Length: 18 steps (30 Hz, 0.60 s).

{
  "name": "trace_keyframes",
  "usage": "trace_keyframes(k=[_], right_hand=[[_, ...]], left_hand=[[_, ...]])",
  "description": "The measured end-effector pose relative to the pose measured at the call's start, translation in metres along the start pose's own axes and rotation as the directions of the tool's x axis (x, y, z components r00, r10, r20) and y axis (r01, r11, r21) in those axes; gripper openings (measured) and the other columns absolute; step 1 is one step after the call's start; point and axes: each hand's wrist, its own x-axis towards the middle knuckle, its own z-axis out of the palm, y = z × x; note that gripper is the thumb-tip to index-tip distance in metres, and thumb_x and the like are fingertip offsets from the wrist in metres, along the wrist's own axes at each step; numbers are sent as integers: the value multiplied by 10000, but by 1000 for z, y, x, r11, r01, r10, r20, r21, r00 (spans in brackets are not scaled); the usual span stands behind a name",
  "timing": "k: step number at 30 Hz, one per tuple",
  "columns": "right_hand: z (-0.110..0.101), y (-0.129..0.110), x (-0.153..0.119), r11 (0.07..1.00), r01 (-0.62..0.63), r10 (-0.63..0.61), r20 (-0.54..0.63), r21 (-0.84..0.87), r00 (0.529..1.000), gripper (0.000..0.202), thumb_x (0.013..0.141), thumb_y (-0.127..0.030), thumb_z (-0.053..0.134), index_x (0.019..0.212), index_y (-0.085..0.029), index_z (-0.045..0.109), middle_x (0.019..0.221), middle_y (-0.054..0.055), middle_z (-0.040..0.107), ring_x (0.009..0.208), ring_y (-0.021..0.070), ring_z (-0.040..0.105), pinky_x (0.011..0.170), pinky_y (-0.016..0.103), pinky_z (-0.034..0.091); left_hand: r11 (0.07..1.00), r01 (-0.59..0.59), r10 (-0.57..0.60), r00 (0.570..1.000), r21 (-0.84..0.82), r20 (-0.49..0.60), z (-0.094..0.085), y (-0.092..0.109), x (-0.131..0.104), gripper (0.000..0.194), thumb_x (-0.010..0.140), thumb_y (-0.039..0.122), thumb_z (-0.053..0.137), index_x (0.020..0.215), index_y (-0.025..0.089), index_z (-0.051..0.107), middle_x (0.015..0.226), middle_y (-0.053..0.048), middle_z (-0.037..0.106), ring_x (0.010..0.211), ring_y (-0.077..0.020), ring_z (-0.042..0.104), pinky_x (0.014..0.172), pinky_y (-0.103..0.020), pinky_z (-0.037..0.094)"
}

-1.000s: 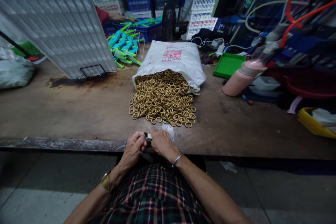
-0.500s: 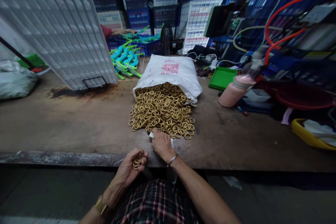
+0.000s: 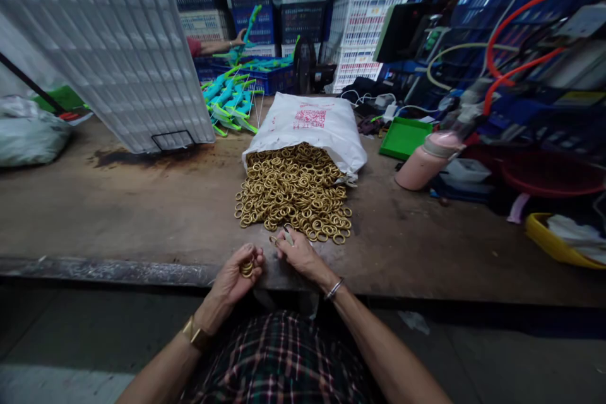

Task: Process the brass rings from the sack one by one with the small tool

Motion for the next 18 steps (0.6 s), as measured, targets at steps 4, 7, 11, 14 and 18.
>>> trace_keyframes(k=[4,7,11,14,18], right_hand=[[1,-7,-10,993,-62,52,101,97,993,201,812,-362,441,701,-196,465,540,-66,478,437,63,336,456,189,272],[2,-9,-11,994,-68,55,153,84,987,198,811,-361,454,720,-188,487,552,-62,499,448,58,353,461,182,275],[4,-8,-8,997,-63,53,183,47,982,237,815,-368,454,678,-178,488,533,-59,481,458,58,361,468,181,282],[7,-4,-7,998,-56,53,151,10,987,292,827,-393,429,641,-176,490,502,-57,445,455,63,356,468,189,279],[11,2,-4,996,-70,75,81,-60,994,350,821,-421,415,588,-171,487,493,-49,430,466,70,361,471,201,273]], left_hand=[[981,-100,97,995,166,26,2,-4,2,248,641,238,712,806,141,554,654,12,579,528,-69,537,418,-143,377],[936,-154,143,988,316,58,2,-9,1,309,660,338,693,857,137,564,612,27,546,463,-48,468,388,-135,314],[827,-202,204,977,524,56,4,-13,-1,338,683,431,645,835,139,570,581,40,516,417,-33,390,372,-141,248],[741,-238,267,962,628,51,6,-14,-2,320,692,445,622,783,143,568,529,56,476,409,-40,354,384,-160,244],[614,-309,341,934,726,109,6,-16,-2,259,709,399,605,731,141,582,504,58,450,429,-48,341,412,-175,256]])
